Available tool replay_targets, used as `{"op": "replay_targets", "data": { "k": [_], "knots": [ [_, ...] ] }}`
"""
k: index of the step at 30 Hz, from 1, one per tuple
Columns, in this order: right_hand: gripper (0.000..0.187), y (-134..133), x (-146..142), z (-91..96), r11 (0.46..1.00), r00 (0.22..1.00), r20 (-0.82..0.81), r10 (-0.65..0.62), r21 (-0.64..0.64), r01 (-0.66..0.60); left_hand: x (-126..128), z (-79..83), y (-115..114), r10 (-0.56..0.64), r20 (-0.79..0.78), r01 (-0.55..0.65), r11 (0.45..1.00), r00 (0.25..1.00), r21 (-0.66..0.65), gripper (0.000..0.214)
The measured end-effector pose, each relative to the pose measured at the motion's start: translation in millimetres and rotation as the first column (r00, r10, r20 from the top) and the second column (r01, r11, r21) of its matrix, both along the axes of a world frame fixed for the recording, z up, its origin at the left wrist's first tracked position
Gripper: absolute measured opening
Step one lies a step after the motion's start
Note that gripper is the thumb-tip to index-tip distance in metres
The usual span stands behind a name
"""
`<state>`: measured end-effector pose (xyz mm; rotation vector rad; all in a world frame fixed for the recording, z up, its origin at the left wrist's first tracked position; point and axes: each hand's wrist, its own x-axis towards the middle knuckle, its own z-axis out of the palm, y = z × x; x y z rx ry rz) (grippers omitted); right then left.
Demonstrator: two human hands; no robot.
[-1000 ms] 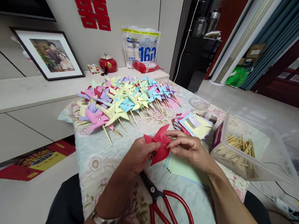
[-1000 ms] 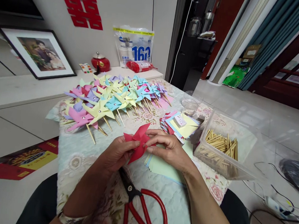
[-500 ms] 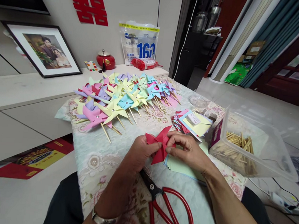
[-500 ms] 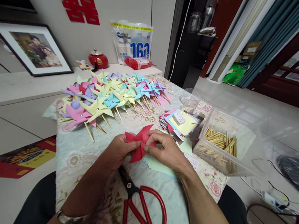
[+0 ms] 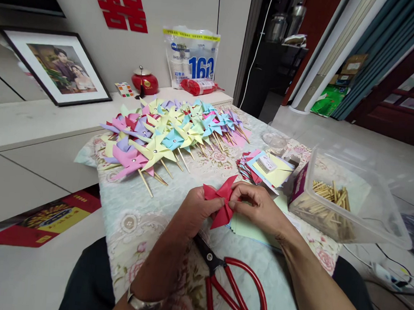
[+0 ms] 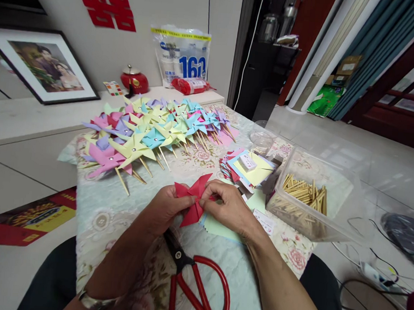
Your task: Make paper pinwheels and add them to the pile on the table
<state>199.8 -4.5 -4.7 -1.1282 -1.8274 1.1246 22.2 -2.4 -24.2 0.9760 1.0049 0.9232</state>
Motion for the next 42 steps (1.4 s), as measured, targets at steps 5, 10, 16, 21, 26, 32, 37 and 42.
{"op": "replay_targets", "data": {
  "k": [5,10,16,21,26,32,37,42],
  "knots": [
    [0.01,-1.1,-0.2,-0.3,0.998,1.0,0.01,-0.02,-0.054,0.021,0.1,-1.3,0.2,-0.009,0.001,0.009,1.0,1.0,-0.001,0.018],
    [0.009,-1.5,0.4,-3.7,0.995,0.999,0.024,-0.044,-0.088,0.046,0.3,-0.2,0.3,-0.018,-0.003,0.018,1.0,1.0,-0.003,0.02],
    [0.006,-0.8,-0.5,-4.6,0.993,0.996,0.056,-0.063,-0.096,0.069,0.8,1.1,-0.2,-0.019,-0.008,0.019,1.0,1.0,-0.008,0.019],
    [0.006,-1.6,-0.5,-3.7,0.993,0.995,0.076,-0.069,-0.095,0.076,0.6,1.1,-0.7,-0.018,-0.016,0.018,1.0,1.0,-0.004,0.021],
    [0.011,-1.4,-0.3,-4.5,0.993,0.994,0.086,-0.071,-0.086,0.078,0.5,0.2,0.0,-0.033,0.0,0.033,0.999,0.999,0.003,0.023],
    [0.012,-1.3,-0.6,-5.4,0.994,0.994,0.089,-0.066,-0.082,0.073,0.1,-0.1,-0.4,-0.065,-0.011,0.065,0.998,0.998,0.013,0.022],
    [0.011,-2.1,-0.6,-3.9,0.993,0.993,0.093,-0.079,-0.082,0.086,-0.1,-2.5,-0.3,-0.045,-0.016,0.045,0.999,0.999,-0.001,0.021],
    [0.006,-1.6,-1.0,-5.1,0.991,0.993,0.087,-0.082,-0.099,0.091,0.1,-2.7,0.2,-0.06,-0.014,0.06,0.998,0.998,-0.001,0.022]
  ]
}}
